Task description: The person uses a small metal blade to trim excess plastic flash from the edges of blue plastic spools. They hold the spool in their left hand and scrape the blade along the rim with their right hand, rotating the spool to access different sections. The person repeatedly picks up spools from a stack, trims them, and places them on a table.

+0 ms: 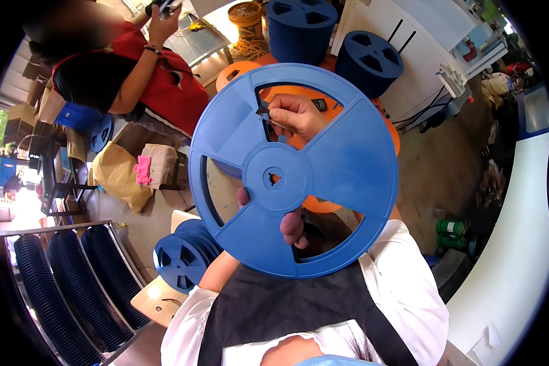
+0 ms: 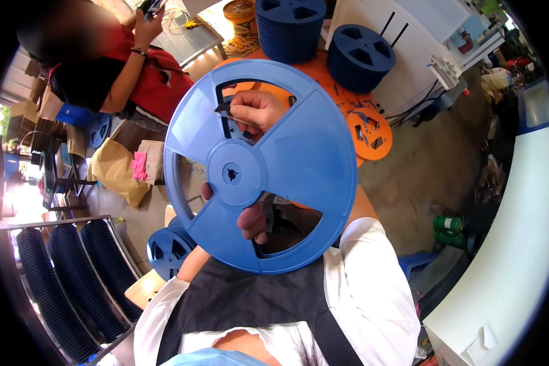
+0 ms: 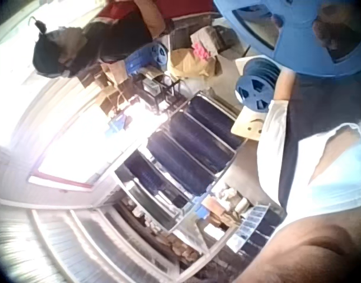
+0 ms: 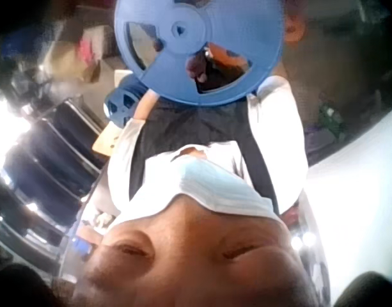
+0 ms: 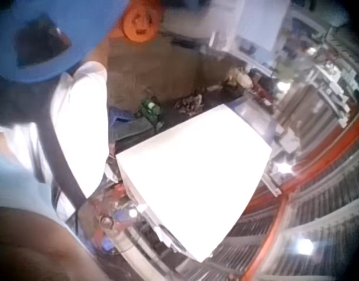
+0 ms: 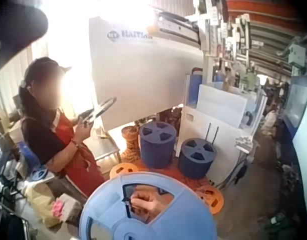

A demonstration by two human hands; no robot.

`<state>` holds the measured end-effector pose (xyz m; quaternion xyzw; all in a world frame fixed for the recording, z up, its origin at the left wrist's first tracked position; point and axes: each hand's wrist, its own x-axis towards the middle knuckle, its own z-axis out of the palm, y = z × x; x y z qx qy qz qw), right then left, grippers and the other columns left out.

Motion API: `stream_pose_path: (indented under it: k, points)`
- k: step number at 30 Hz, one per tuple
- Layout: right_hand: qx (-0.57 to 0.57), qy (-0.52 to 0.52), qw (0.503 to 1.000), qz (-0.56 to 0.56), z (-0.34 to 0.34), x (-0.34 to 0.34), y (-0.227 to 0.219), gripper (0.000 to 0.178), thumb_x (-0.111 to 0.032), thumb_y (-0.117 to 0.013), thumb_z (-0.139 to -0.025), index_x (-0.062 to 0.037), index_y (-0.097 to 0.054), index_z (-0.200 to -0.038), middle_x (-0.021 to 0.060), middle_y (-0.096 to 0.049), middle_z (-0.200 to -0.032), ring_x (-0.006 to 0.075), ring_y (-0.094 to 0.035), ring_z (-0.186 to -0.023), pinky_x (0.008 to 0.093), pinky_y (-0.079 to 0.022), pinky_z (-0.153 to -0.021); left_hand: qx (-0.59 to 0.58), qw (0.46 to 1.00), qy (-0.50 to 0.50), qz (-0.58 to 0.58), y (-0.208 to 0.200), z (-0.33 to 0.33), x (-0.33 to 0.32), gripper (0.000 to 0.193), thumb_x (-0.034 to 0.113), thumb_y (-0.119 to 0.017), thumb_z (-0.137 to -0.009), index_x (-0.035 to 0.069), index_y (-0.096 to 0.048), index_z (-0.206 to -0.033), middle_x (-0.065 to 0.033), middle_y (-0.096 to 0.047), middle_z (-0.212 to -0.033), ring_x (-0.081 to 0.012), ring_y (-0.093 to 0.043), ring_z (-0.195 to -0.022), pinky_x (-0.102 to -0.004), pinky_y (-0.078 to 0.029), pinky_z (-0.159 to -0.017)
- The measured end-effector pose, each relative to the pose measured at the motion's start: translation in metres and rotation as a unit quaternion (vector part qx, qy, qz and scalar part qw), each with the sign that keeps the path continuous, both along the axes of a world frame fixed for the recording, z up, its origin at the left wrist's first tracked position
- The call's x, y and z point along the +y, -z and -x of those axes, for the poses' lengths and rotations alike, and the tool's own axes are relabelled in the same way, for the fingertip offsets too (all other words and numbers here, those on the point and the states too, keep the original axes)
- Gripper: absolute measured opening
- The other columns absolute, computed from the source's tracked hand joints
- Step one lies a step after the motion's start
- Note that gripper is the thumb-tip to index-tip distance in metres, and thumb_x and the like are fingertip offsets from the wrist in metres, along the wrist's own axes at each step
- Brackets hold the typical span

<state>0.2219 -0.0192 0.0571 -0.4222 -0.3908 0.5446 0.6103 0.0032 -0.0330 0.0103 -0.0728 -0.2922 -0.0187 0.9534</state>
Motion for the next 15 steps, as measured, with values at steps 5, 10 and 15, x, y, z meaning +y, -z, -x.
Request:
stream_pose_path:
  k: [5, 10, 15]
  points:
    - [0.022, -0.064, 0.997, -0.034, 0.001, -0.017, 0.019, 0.014, -0.021, -0.062, -0.102, -0.0084, -0.061, -0.096, -0.0041, -0.054, -0.071, 0.0034, -0.046, -0.059, 0.0196, -0.035, -0.055, -0.047, 0.999, 0.002, -0.005, 0.019, -0.011, 0.001, 0.086, 0.069, -0.046, -0.096, 0.005, -0.033, -0.151, -0.0250, -0.059, -0.113, -0.0377, -0.061, -0.102, -0.0579, -0.046, -0.104]
    - [0.195, 0.068, 0.978, 0.014, 0.000, -0.024, 0.034, 0.019, -0.025, -0.060, -0.103, -0.0070, -0.061, -0.098, 0.0009, -0.060, -0.072, 0.0060, -0.050, -0.057, 0.0196, -0.039, -0.054, 0.008, 1.000, 0.009, 0.016, 0.012, -0.014, -0.007, 0.086, 0.070, -0.046, -0.096, 0.004, -0.035, -0.150, -0.0260, -0.059, -0.116, -0.0373, -0.062, -0.104, -0.0574, -0.047, -0.103]
    - [0.414, 0.080, 0.906, -0.025, -0.042, -0.077, 0.104, 0.025, -0.032, -0.061, -0.102, -0.0075, -0.064, -0.105, 0.0034, -0.065, -0.087, 0.0102, -0.056, -0.068, 0.0233, -0.045, -0.059, 0.198, 0.980, 0.005, 0.004, 0.007, -0.023, 0.006, 0.082, 0.064, -0.052, -0.096, 0.003, -0.039, -0.149, -0.0251, -0.060, -0.119, -0.0380, -0.061, -0.107, -0.0526, -0.049, -0.101]
